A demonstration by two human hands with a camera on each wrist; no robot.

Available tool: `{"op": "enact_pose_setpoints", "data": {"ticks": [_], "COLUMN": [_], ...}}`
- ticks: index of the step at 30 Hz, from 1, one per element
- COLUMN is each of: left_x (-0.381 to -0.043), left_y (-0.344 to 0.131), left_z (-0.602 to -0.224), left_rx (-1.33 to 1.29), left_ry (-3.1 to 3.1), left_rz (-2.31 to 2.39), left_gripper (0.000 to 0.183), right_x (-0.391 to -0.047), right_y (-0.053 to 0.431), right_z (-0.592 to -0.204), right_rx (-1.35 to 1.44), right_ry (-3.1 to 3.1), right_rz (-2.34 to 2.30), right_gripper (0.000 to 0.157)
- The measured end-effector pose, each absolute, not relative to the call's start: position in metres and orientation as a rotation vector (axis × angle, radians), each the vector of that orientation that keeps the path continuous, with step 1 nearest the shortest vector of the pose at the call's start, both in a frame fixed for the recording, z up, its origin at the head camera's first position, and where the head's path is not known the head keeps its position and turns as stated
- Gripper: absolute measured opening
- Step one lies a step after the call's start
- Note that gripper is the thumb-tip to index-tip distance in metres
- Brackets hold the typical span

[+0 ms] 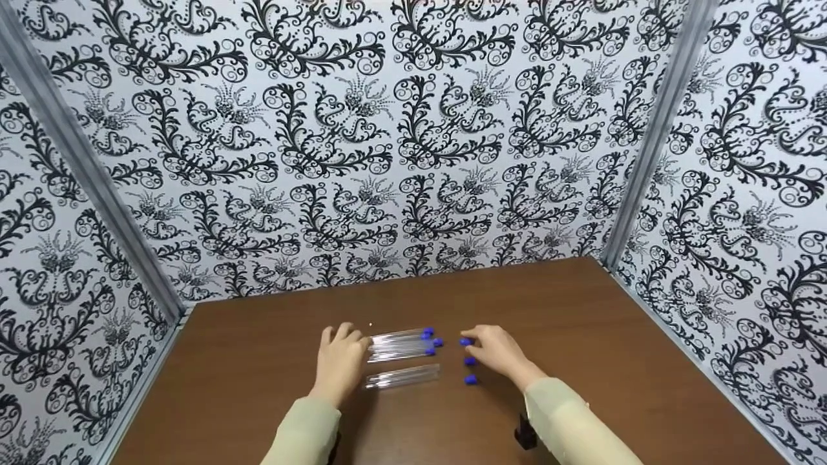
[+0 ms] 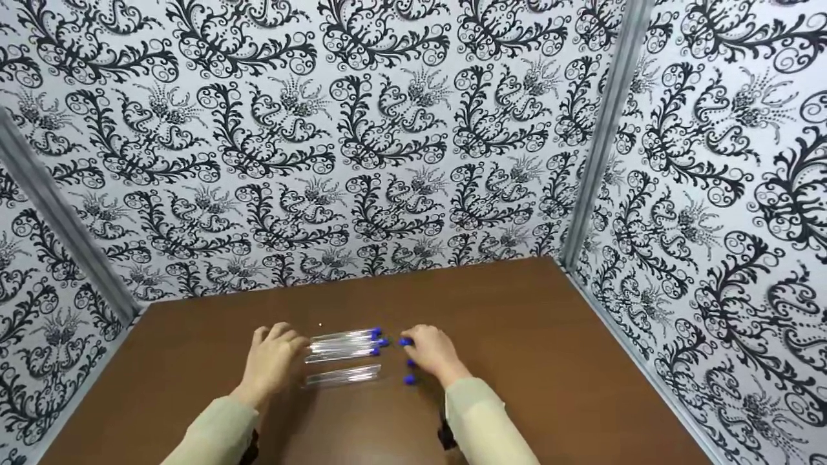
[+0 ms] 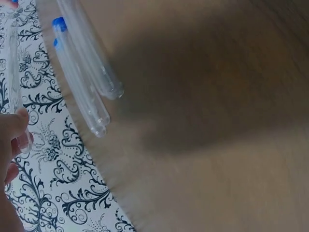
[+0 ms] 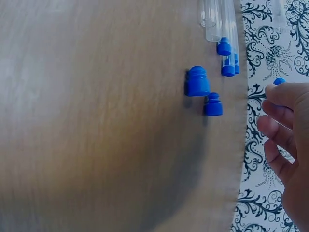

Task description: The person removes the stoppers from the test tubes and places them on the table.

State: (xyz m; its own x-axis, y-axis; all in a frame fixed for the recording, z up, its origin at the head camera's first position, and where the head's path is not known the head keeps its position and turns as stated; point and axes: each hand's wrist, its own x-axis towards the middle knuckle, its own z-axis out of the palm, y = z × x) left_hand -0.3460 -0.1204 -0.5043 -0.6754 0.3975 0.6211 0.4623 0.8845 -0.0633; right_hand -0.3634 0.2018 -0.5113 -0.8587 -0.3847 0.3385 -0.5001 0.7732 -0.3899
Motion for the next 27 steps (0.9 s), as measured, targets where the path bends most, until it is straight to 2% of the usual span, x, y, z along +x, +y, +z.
{"op": "enact_pose_setpoints", "data": {"ticks": [13,19,27], "left_x": [-0.343,-0.348,-0.350], "left_y": [-0.104,-0.104,-0.104], "left_z": [-0.523,-0.531,-0.540], "left_rx": [-0.608,-0.584,-0.590], "left_ry": [-2.471,-2.503,-2.498], "left_rz": [-0.127,-0.081,-0.098], "left_gripper": [0.015,0.006,0.014], "right_x": [-0.355,-0.357,-0.353], "right_y": [0.219,0.220,0.221], "right_z": [-0.526,-0.530,-0.533], "right_rx": [0.621,0.646,0.639], "right_ry": [-2.809,-2.844,-2.895], "right_rz": [0.824,0.704,0.705], "right_gripper": [0.016,0.017,0.020]}}
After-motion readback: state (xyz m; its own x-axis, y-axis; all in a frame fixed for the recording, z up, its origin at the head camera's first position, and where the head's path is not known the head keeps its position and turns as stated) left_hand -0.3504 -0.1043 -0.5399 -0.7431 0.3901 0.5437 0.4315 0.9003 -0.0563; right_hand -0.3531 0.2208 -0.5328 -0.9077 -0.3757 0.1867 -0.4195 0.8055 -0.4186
